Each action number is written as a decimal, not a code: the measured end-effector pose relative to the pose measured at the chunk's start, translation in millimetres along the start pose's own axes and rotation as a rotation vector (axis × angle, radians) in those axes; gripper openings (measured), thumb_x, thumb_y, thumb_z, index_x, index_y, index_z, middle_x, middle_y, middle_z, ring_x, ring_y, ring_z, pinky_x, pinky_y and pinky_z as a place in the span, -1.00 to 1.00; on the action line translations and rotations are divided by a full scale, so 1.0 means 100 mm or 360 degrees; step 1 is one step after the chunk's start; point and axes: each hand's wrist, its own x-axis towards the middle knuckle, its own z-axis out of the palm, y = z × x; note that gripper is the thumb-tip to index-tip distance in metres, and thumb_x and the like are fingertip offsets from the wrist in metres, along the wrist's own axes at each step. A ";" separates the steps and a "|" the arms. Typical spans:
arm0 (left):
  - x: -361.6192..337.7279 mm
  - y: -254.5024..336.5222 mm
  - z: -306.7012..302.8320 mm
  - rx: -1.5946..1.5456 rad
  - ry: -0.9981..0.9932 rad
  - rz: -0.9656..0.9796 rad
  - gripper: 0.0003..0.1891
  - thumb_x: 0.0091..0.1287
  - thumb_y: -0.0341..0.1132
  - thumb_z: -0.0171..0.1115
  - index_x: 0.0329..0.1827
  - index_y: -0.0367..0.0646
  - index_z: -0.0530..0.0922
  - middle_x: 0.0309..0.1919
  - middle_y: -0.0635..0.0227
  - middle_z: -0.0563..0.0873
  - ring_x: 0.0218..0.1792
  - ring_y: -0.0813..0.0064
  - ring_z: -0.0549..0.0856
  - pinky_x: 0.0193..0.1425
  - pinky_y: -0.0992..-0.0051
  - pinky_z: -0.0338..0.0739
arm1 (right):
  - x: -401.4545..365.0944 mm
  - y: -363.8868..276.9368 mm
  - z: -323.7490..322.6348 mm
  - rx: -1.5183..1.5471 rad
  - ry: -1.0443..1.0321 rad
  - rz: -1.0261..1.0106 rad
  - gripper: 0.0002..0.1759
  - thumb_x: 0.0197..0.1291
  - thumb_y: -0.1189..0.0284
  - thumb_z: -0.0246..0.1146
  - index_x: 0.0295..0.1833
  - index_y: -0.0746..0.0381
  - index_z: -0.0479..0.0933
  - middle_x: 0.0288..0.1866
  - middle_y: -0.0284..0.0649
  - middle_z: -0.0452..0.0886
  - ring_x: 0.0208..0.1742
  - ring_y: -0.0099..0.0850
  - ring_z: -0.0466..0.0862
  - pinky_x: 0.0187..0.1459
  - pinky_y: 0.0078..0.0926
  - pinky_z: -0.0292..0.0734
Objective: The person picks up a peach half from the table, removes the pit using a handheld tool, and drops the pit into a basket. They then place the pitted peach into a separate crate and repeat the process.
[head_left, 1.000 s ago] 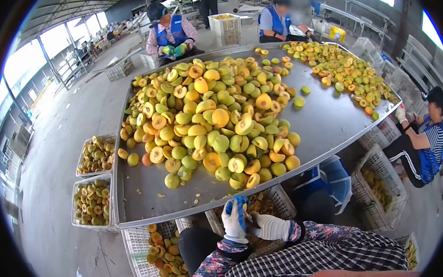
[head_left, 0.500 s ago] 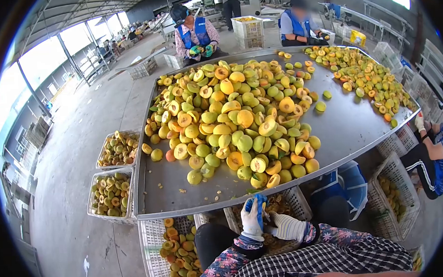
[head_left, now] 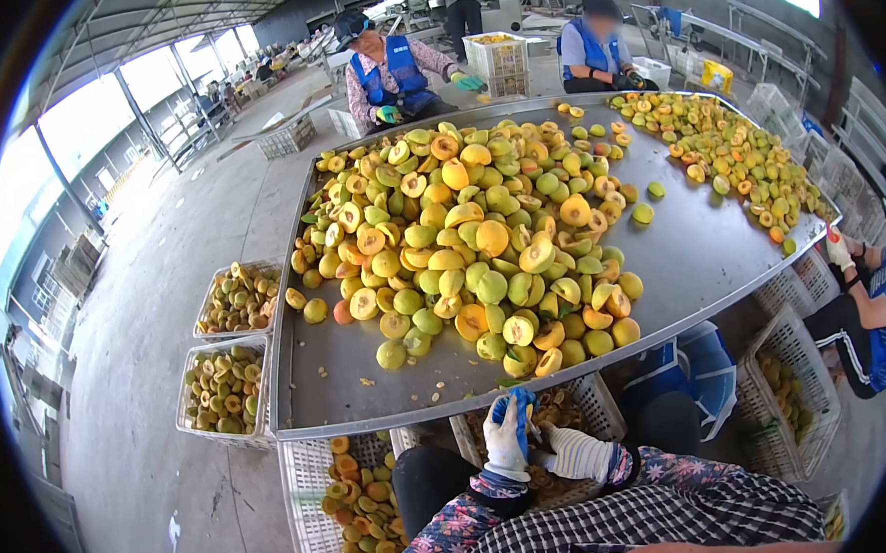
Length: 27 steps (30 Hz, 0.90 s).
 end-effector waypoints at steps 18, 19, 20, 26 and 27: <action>0.02 0.07 0.02 0.0068 -0.0103 0.0187 -0.82 0.50 -0.38 0.11 -0.10 -0.34 0.60 -0.20 0.28 0.73 -0.17 0.51 0.69 0.03 0.53 0.58 | 0.01 0.09 0.05 0.0337 -0.0017 -0.0131 -0.41 0.31 0.25 0.23 0.31 0.34 0.26 0.07 0.01 0.59 0.11 -0.14 0.59 0.19 -0.29 0.45; 0.03 0.11 0.04 0.0126 -0.0151 0.0269 -0.82 0.51 -0.38 0.10 -0.10 -0.34 0.59 -0.21 0.28 0.72 -0.17 0.50 0.69 0.04 0.52 0.58 | 0.01 0.08 0.06 0.0565 -0.0024 -0.0178 -0.41 0.32 0.26 0.23 0.33 0.33 0.26 0.09 -0.04 0.57 0.13 -0.22 0.57 0.22 -0.34 0.41; -0.01 0.20 0.01 0.0948 -0.0321 0.0678 -0.79 0.53 -0.38 0.03 -0.04 -0.36 0.56 -0.17 0.24 0.69 -0.15 0.42 0.69 0.07 0.44 0.59 | 0.01 0.06 0.07 0.0792 -0.0031 -0.0226 -0.42 0.33 0.28 0.23 0.35 0.32 0.26 0.11 -0.10 0.56 0.16 -0.30 0.54 0.25 -0.38 0.38; -0.05 0.44 0.17 0.1447 -0.0307 0.1254 -0.60 0.14 -0.46 0.19 0.08 -0.29 0.46 -0.07 0.09 0.64 -0.04 0.03 0.63 0.07 0.24 0.54 | -0.02 -0.05 -0.03 0.0813 0.0044 -0.0178 -0.53 0.39 0.36 0.18 0.31 0.34 0.33 0.13 -0.16 0.53 0.16 -0.39 0.48 0.27 -0.46 0.33; -0.04 0.47 0.16 0.1619 -0.0341 0.1395 -0.62 0.20 -0.48 0.13 0.12 -0.29 0.45 -0.05 0.07 0.63 -0.03 0.04 0.64 0.08 0.24 0.54 | -0.01 -0.03 -0.04 0.0785 0.0043 -0.0149 -0.53 0.39 0.36 0.19 0.31 0.34 0.33 0.12 -0.15 0.53 0.16 -0.38 0.49 0.26 -0.45 0.34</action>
